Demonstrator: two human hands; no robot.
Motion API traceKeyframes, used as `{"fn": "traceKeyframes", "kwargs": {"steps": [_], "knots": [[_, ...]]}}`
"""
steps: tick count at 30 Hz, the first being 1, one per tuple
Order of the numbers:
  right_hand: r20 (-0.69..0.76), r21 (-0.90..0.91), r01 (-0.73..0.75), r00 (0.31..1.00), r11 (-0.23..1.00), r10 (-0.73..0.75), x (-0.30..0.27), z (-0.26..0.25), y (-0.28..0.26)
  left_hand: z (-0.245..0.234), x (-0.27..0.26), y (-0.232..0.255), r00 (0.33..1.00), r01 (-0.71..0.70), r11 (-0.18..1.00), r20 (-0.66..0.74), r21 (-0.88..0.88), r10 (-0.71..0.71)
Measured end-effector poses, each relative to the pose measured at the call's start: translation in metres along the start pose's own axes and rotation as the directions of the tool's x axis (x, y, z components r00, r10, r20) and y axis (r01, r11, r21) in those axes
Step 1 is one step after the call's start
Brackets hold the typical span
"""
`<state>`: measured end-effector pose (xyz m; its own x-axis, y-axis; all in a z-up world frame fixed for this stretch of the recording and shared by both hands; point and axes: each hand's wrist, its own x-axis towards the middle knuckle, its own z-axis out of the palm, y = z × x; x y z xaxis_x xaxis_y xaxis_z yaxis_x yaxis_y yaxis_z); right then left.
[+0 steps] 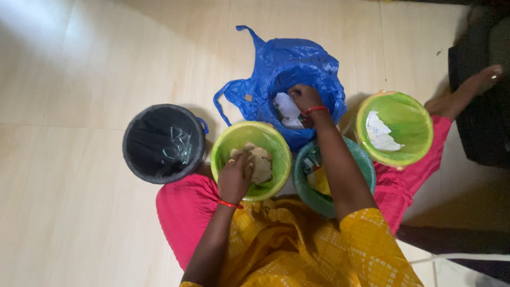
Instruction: The person sits on the floor and sorts waste items from a blue plastic bag into three separate bowls. They pick up pieces of paper, cardboard, and plastic packaging, then place each item into the corresponding bowl based on material type.
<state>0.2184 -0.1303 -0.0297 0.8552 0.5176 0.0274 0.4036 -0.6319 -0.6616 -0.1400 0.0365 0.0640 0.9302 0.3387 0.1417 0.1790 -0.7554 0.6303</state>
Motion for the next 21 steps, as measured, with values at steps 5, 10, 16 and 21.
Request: {"fn": "traceKeyframes", "kwargs": {"steps": [5, 10, 16, 21], "knots": [[-0.016, -0.046, 0.009, 1.000, 0.999, -0.010, 0.020, 0.044, 0.048, 0.001, 0.002, 0.000, 0.999, 0.030, 0.999, 0.012, 0.018, -0.030], [0.002, -0.187, -0.062, 0.998, 0.980, 0.063, 0.021, 0.060, 0.071, 0.001, 0.005, -0.001, 0.999, 0.032, 0.999, 0.007, 0.005, -0.032], [0.168, -0.313, -0.010, 0.984, 0.950, 0.066, 0.025, 0.062, 0.075, 0.001, 0.011, 0.004, 0.999, 0.019, 0.999, 0.034, 0.029, -0.020], [0.014, -0.072, -0.060, 0.998, 0.996, 0.061, 0.018, 0.061, 0.065, 0.000, 0.011, 0.004, 1.000, -0.002, 1.000, 0.020, 0.020, 0.002]]}}
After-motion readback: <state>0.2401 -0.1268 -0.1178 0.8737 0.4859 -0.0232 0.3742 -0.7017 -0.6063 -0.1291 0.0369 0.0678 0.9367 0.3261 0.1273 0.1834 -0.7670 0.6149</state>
